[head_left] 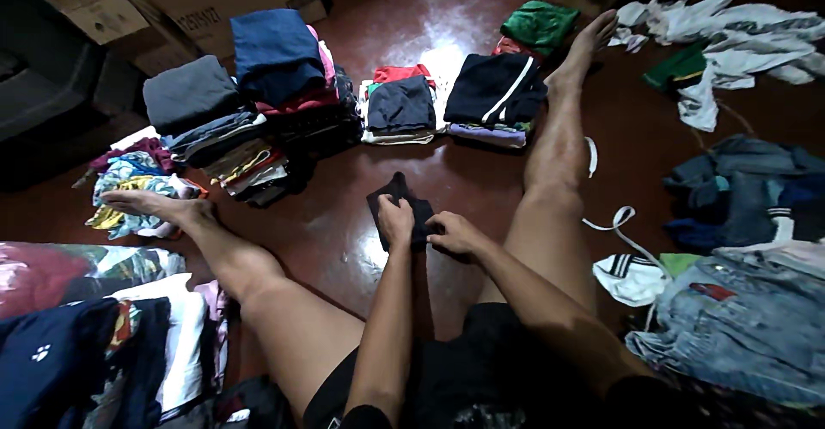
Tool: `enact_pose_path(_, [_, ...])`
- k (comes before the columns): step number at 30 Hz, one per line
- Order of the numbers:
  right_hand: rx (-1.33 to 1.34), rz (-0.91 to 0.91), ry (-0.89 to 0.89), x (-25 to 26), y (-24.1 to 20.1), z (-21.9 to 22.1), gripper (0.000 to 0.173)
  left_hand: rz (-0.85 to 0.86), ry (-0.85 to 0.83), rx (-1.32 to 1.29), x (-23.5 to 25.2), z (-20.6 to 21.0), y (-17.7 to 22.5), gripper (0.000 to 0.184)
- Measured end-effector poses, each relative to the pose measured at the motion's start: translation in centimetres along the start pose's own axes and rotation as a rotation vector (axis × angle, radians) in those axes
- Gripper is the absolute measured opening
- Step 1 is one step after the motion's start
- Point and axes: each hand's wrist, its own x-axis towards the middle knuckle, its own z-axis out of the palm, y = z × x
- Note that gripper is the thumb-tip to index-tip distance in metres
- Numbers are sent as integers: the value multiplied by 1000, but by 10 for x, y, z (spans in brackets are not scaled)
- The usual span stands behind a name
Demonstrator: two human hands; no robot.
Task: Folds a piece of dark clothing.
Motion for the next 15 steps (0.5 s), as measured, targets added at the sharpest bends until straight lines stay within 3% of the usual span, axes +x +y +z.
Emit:
enact_pose_path(2, [-25,15,-46,2,-4,4,47,12,-121,26,-2,5,2,49])
enact_pose_path(5, [63,97,29,-1,-12,-4,37,85,-293,23,-9,4,0,65])
enact_pose_path(9, [120,187,289,-6,-6,-15,36,373,-226,-61,-37,-15,-12,45])
enact_pose_path(12, [163,110,390,-1,-5,-9,34,562,-278,-137,-56,-13,-30,34])
enact_pose_path(15, [154,-6,406,5,-10,-1,35,529,-114,23,-60,-3,-47,32])
